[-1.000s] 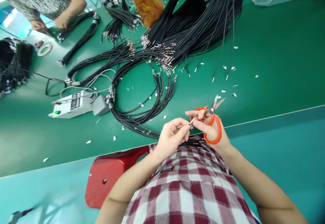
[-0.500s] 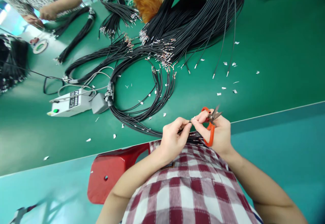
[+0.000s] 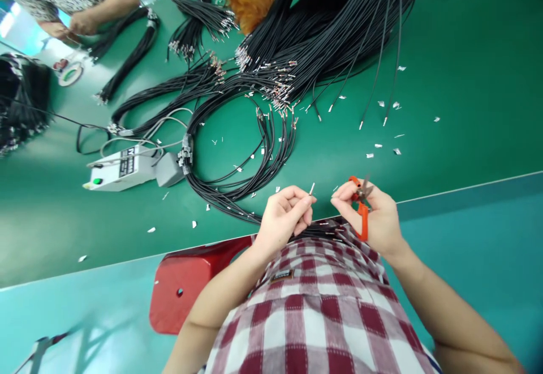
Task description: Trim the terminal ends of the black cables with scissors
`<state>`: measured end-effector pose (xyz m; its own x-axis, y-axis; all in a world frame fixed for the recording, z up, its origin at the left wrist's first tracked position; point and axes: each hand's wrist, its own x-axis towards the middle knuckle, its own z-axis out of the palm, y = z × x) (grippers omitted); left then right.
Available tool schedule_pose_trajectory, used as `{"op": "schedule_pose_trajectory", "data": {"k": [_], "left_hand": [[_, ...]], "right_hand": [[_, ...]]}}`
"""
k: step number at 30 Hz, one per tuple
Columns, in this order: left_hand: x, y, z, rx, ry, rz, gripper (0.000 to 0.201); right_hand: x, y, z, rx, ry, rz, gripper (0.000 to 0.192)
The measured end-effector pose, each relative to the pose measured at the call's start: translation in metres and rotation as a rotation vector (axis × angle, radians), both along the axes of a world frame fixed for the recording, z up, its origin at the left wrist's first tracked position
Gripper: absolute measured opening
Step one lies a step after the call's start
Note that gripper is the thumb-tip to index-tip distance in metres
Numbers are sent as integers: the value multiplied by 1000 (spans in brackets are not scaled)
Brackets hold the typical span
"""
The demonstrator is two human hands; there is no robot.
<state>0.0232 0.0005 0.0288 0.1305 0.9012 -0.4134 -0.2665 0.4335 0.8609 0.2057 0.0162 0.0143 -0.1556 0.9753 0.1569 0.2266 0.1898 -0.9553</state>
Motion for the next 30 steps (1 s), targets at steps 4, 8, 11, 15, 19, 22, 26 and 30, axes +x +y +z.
{"op": "schedule_pose_trajectory", "data": {"k": [4, 8, 11, 15, 19, 22, 26, 30], "left_hand": [[-5, 1, 1, -16, -63, -2, 28], [-5, 3, 3, -32, -81, 5, 31], [-4, 4, 3, -35, -98, -1, 33], [-3, 4, 3, -42, -111, -3, 33], [-3, 4, 5, -51, -114, -5, 33], [-3, 4, 7, -59, -123, -4, 34], [-4, 6, 8, -83, -136, -8, 36], [-5, 7, 8, -103, -138, -22, 36]], "right_hand": [[18, 5, -10, 183, -484, 81, 33], [19, 7, -13, 427, -769, 5, 41], [15, 10, -10, 522, -861, -11, 43], [10, 15, -5, 616, -943, -13, 41], [9, 20, -2, 721, -1027, -31, 40], [11, 22, 0, 758, -1070, -13, 41], [14, 25, -1, 776, -1097, 25, 39], [16, 29, -3, 720, -1078, 77, 40]]}}
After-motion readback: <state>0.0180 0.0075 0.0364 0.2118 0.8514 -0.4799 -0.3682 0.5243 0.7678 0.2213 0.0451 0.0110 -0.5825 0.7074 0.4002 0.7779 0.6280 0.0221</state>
